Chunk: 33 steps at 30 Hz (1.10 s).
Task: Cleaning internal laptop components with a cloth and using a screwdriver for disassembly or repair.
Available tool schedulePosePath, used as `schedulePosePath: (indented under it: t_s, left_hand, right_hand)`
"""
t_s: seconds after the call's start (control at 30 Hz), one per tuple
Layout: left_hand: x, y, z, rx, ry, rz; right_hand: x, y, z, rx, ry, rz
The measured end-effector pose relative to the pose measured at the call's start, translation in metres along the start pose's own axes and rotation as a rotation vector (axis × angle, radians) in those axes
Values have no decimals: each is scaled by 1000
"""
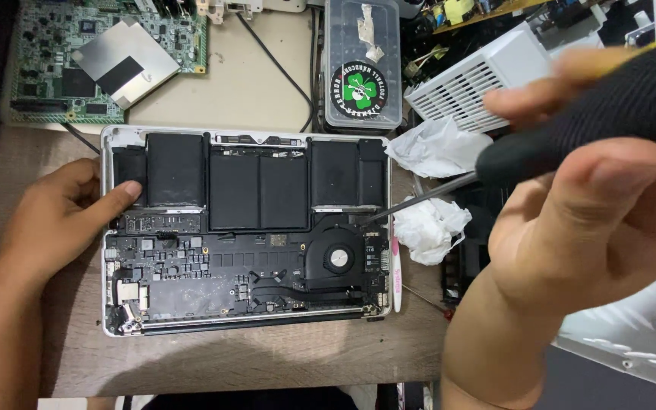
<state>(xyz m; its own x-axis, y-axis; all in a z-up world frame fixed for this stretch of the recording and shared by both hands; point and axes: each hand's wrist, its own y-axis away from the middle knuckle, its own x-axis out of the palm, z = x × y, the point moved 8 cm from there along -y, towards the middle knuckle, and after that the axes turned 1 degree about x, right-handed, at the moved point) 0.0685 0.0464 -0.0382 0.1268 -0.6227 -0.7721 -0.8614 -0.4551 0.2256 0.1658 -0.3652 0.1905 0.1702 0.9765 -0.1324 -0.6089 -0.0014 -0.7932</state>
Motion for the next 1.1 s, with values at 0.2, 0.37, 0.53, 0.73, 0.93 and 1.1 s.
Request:
schedulePosePath:
  t_s: [0.2, 0.37, 0.53, 0.73, 0.93, 1.1]
  left_hand:
    - [1, -1, 0, -1, 29, 11]
    - [-1, 2, -5, -23, 8, 8]
    - [-1, 2, -7, 28, 12, 6]
    - [0, 0, -2, -28, 36, 10]
    - [3, -2, 0, 21, 54, 1]
    - [-1, 3, -7, -20, 49, 10]
  right_hand:
    - [10, -1, -21, 375, -385, 79]
    - [15, -2, -19, 335, -453, 102]
    - [11, 2, -7, 151, -306, 22]
    - [-11, 10, -9, -57, -152, -121]
    - [-26, 6, -7, -48, 14, -87]
    - [-59, 8, -21, -102, 208, -50]
